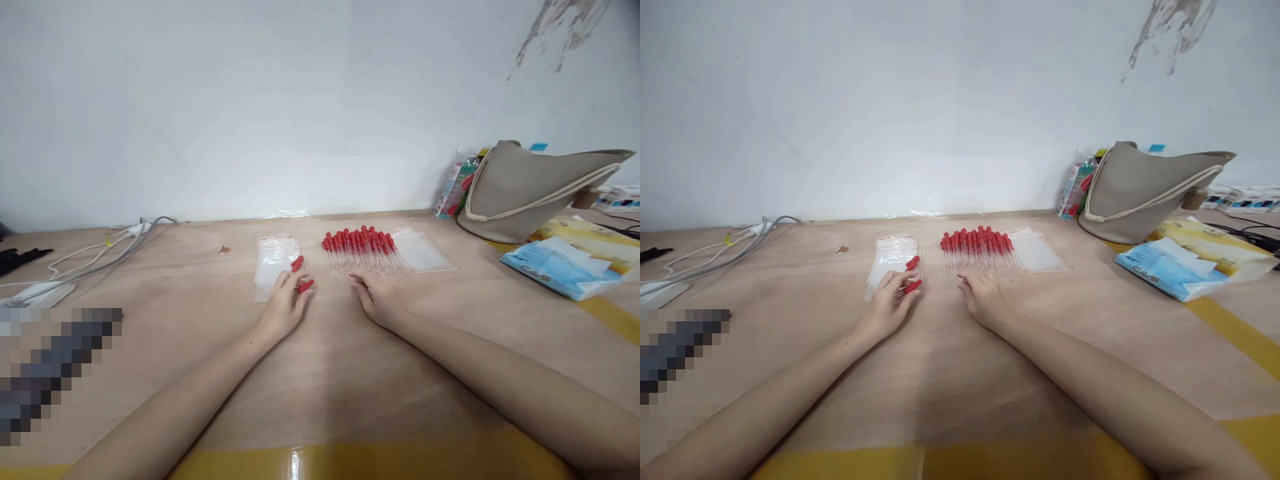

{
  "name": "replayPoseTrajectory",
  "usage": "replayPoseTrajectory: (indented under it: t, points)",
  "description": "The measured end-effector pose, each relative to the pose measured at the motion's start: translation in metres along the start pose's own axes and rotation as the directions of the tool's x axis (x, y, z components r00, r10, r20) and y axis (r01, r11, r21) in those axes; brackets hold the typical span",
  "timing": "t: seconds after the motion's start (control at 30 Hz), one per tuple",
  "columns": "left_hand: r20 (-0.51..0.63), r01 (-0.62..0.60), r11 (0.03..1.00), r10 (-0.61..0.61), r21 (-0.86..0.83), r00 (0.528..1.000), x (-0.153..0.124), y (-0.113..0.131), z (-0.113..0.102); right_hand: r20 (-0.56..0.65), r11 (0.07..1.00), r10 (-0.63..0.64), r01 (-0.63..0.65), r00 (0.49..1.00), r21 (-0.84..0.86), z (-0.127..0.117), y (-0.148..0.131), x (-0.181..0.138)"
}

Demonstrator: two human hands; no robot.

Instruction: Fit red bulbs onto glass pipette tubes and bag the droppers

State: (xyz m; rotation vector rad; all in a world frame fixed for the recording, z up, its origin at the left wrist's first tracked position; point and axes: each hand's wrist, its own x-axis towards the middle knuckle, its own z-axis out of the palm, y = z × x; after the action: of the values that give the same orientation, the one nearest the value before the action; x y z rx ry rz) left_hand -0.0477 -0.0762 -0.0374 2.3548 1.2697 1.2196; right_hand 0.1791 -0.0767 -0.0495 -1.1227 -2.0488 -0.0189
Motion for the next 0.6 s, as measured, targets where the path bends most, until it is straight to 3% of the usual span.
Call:
replayPoseTrajectory:
  t: [0.1,0.23,0.6]
  points:
    - [0.091,0.06,0.998,-0.057,-0.028,0.994,-0.005,0.016,0.007,-0.018,0.995,-0.096,0.096,0.995,0.038,-0.015,0.003,-0.014]
    - [0.192,0.101,0.991,-0.084,-0.085,0.978,-0.006,0.026,0.01,-0.013,0.993,-0.11,0.11,0.994,0.037,-0.018,-0.001,-0.014]
    - [0.223,0.173,0.974,-0.138,-0.147,0.965,-0.005,0.025,0.012,0.064,0.977,-0.205,0.2,0.977,0.075,-0.012,-0.005,-0.011]
